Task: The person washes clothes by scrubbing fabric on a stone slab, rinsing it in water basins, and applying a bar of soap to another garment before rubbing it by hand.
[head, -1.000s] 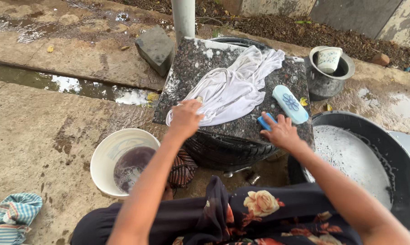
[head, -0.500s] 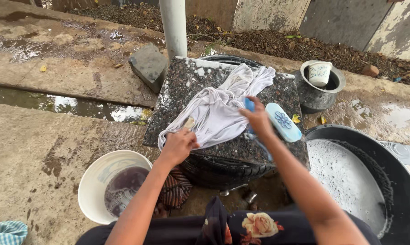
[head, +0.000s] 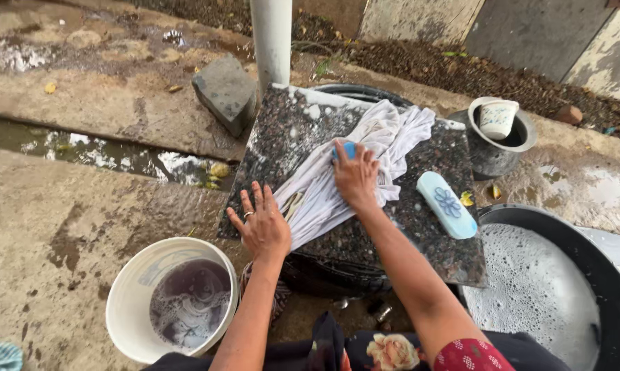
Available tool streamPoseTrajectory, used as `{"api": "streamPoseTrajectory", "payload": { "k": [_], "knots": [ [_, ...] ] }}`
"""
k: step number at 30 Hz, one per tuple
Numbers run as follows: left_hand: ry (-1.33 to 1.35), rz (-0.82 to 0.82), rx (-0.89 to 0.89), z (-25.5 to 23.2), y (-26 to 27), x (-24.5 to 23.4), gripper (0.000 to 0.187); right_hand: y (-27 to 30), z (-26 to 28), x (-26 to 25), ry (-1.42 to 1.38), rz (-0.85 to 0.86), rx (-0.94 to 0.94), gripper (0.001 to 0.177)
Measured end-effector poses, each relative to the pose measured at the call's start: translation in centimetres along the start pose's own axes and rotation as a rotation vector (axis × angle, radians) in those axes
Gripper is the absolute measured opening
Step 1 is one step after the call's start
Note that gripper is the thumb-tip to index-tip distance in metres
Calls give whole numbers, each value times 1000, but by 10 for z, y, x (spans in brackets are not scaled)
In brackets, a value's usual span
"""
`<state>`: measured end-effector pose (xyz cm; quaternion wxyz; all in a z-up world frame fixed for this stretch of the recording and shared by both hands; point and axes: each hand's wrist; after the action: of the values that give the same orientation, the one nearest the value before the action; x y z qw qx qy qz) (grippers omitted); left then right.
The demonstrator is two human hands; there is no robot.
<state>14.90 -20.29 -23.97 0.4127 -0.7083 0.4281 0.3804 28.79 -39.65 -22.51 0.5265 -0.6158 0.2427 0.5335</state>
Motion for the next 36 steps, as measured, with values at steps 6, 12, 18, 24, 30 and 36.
{"api": "streamPoseTrajectory", "payload": {
  "k": [6, 12, 18, 24, 30, 36],
  "knots": [
    [77, -60, -47, 4, 5, 5, 65, 42, 69, 50, -154, -51, -522, 35],
    [87, -79, -17, 5, 1, 3, 62, -31, -43, 6, 148, -221, -19, 37],
    [127, -91, -47, 3, 2, 1, 77, 20, 78, 52, -3, -107, -292, 37],
    [113, -115, -54, 3, 4, 3, 78, -35, -39, 101, 34, 18, -236, 19],
    [63, -98, -58, 1, 1, 1, 75, -33, -111, 67, 344, -475, 36, 30],
    [95, -178, -61, 4, 4, 11, 69, 47, 73, 81, -92, -125, -388, 29]
  ]
}}
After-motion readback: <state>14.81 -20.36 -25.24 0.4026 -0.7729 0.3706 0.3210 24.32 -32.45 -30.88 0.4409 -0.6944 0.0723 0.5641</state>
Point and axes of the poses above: each hand's wrist, its own y-axis away from the middle knuckle, its own x-axis out of the palm, z = x × y, and after that the axes turned 1 degree about -y, right-handed
